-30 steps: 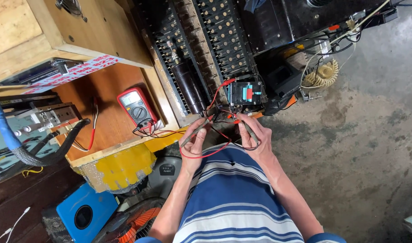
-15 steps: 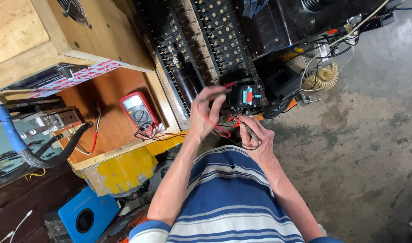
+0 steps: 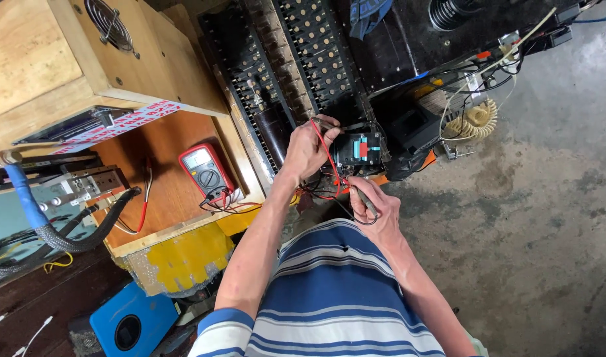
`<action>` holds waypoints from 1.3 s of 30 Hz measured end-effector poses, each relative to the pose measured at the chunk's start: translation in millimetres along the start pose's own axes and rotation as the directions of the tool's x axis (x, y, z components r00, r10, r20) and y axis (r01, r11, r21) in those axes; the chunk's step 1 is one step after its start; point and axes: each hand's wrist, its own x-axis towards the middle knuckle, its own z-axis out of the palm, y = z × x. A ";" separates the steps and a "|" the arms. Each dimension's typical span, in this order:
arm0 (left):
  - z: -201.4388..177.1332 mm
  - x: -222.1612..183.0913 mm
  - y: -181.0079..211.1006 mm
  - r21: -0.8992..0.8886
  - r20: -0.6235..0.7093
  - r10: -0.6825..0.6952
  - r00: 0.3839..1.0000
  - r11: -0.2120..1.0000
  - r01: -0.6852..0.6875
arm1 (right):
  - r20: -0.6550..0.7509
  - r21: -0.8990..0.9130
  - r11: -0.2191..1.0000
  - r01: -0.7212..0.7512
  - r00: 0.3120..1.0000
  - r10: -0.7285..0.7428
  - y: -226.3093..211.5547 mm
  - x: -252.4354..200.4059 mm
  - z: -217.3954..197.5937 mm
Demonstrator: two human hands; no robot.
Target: Testing electrical components on a large battery pack assembly using a digital multimeter.
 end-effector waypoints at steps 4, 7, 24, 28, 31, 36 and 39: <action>-2.4 -0.6 -0.2 -0.010 0.010 -0.005 1.000 1.000 0.005 | 0.010 0.005 1.000 -0.012 1.000 0.012 1.5 -1.6 0.5; -2.7 0.2 -0.5 0.001 0.012 -0.013 1.000 1.000 0.013 | 0.010 0.011 1.000 -0.011 1.000 0.011 2.8 -1.0 0.5; -4.6 1.2 6.1 0.041 -0.031 0.084 0.996 0.996 -0.083 | 0.044 0.054 0.998 -0.015 0.999 0.013 -0.5 -1.5 -2.4; -1.4 1.5 1.7 0.038 -0.042 0.072 0.997 0.997 -0.070 | 0.040 0.018 1.000 -0.010 0.999 0.009 3.9 -5.2 0.2; -1.7 0.0 3.1 0.048 -0.054 0.066 0.996 0.997 -0.063 | 0.031 0.031 0.999 -0.018 0.999 0.017 4.3 -6.1 1.9; 0.3 0.3 -1.8 0.038 -0.048 0.069 0.996 0.997 -0.067 | 0.028 0.010 1.000 -0.020 0.999 0.020 5.9 -8.5 2.4; 0.5 -0.6 -0.6 0.030 -0.047 0.062 0.997 0.998 -0.061 | 0.031 -0.003 1.000 -0.029 0.999 0.029 11.0 -13.7 4.8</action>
